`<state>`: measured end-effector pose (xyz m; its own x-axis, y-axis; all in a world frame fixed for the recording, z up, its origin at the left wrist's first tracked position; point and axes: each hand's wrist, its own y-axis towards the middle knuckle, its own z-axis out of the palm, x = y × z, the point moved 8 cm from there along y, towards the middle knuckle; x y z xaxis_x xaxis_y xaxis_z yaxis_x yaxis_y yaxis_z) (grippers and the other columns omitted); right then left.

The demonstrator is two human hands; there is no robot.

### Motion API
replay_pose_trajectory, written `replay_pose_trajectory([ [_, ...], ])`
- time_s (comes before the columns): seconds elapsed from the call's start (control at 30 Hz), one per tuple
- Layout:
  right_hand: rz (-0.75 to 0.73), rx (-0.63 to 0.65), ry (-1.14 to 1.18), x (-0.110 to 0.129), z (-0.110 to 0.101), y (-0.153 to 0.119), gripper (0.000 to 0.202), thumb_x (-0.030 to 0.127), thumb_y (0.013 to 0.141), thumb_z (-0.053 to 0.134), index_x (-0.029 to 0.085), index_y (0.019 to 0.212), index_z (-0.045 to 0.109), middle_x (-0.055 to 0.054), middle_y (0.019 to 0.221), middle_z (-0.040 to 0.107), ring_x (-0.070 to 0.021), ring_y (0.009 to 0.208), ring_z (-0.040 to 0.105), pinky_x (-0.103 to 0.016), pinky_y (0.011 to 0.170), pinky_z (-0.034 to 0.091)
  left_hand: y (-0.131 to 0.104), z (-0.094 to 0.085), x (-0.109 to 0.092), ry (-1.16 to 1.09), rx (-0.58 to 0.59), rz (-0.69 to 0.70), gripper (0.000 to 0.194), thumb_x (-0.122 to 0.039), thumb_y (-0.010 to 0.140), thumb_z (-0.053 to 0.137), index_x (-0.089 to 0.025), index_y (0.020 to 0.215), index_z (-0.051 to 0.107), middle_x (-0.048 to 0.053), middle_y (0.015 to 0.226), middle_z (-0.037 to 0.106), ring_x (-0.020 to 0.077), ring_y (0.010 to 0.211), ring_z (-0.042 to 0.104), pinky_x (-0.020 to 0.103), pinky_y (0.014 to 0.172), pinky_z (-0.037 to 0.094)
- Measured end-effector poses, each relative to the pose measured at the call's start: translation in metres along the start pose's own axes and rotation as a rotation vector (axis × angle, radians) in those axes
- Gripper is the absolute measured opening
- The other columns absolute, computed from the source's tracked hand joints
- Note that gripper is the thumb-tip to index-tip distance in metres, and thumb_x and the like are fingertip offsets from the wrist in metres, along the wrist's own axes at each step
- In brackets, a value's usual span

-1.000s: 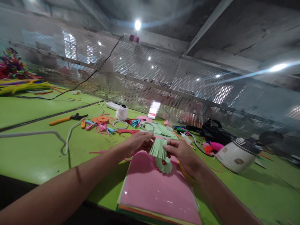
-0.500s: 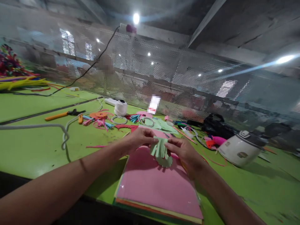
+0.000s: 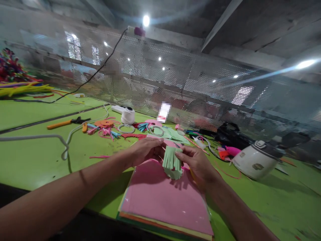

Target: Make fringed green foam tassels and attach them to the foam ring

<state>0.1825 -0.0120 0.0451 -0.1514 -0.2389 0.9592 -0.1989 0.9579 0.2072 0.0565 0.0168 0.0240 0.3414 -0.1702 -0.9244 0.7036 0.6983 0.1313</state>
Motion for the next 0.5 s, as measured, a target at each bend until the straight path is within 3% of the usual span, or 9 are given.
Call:
replay_pose_trajectory([
  [0.1,0.042,0.031,0.011,-0.006,0.002,0.0,0.018,0.031,0.077,0.067,0.014,0.071,0.066,-0.001,0.062,0.059,-0.0118,0.057,0.05,-0.028,0.058,0.039,0.0,0.002,0.001,0.014,0.005,-0.01,0.034,-0.042,0.084,0.054,-0.009,0.084,0.063,0.009,0.071,0.064,0.0177,0.066,0.061,0.033,0.066,0.046],
  [0.3,0.117,0.094,0.001,-0.015,0.006,0.0,0.021,0.035,0.078,0.066,0.014,0.074,0.067,-0.004,0.069,0.062,-0.0136,0.061,0.052,-0.029,0.059,0.041,0.0,-0.003,-0.001,0.141,-0.075,-0.021,0.025,-0.03,0.067,0.074,-0.008,0.072,0.063,0.002,0.061,0.06,0.009,0.055,0.054,0.024,0.061,0.043],
  [0.5,0.133,0.103,0.019,-0.015,0.005,-0.001,0.02,0.034,0.077,0.066,0.015,0.071,0.065,-0.004,0.07,0.062,-0.0153,0.065,0.054,-0.03,0.06,0.041,0.0,-0.005,-0.002,0.166,-0.055,-0.011,0.019,-0.026,0.071,0.07,-0.009,0.075,0.064,0.003,0.063,0.061,0.0093,0.057,0.056,0.024,0.062,0.044],
])
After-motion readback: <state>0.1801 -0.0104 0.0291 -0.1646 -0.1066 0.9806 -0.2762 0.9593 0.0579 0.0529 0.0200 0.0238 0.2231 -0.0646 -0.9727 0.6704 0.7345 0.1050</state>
